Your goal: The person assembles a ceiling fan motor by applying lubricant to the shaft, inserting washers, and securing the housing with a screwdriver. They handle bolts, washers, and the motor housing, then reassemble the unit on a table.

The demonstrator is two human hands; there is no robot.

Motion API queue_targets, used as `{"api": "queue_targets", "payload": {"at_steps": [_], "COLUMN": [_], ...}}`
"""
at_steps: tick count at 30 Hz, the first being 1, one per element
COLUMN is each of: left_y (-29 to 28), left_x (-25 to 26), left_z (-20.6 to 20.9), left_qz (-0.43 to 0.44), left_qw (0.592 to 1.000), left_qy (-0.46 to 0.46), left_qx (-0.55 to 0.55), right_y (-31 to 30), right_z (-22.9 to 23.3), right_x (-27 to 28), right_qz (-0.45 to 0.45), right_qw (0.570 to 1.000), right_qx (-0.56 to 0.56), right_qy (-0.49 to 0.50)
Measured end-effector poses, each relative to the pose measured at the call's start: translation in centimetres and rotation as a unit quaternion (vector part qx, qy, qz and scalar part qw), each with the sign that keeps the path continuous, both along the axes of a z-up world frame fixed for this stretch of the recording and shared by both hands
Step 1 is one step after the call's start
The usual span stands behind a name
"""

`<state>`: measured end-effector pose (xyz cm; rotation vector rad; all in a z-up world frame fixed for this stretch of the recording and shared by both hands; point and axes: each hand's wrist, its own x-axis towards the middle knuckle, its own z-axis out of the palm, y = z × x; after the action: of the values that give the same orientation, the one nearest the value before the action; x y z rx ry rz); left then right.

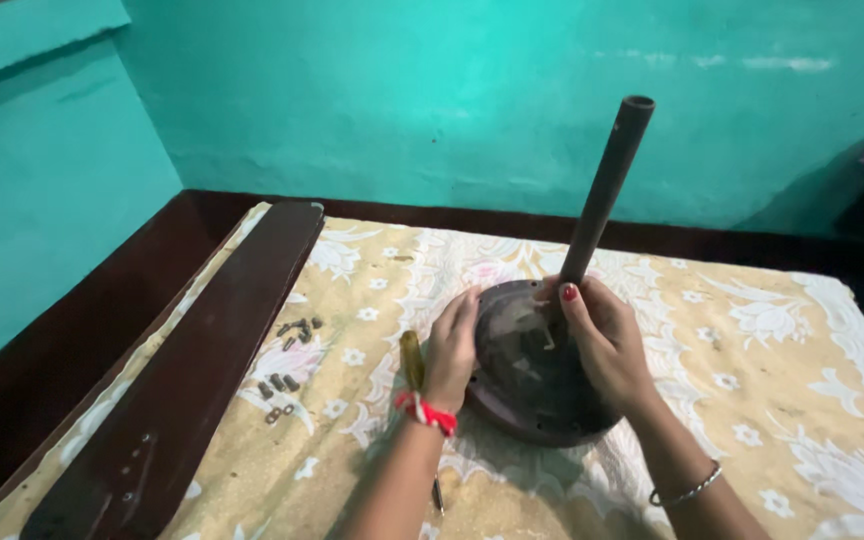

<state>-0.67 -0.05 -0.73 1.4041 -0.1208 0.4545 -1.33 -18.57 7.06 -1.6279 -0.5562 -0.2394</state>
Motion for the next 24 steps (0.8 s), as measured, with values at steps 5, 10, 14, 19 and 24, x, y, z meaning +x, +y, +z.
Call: {"api": "queue_targets", "payload": {"at_steps": [5,10,14,19,24], "left_y": [-0.3,-0.2,-0.1,0.2,0.1], "left_x": [-1.4,-1.2,-0.9,-1.0,-1.3], "left_z": [0.0,-0.2,-0.6,0.3,0.6], "left_qz": [-0.030,-0.052,-0.099,-0.083,-0.062], "left_qw": [0.979,0.979,0.961,0.969,0.989], "left_qy": [0.120,0.061,0.055,0.075,0.056], "left_qx": [-0.165,-0.188,-0.252,-0.222,-0.118], "right_y": [1.7,2.7,3.2,0.6,-3.8], "right_z": [0.1,-0.1,0.2,0.5,-2.4], "right_x": [0.6,1.5,1.0,0.4,0.2], "right_qz": [-0.039,-0.052,-0.121,-0.235,-0.268], "right_qw": [0.999,0.997,0.991,0.960,0.947], "right_qx": [-0.003,0.031,0.049,-0.148,-0.108], "right_qy": [-0.011,-0.040,-0.028,-0.036,0.140]}}
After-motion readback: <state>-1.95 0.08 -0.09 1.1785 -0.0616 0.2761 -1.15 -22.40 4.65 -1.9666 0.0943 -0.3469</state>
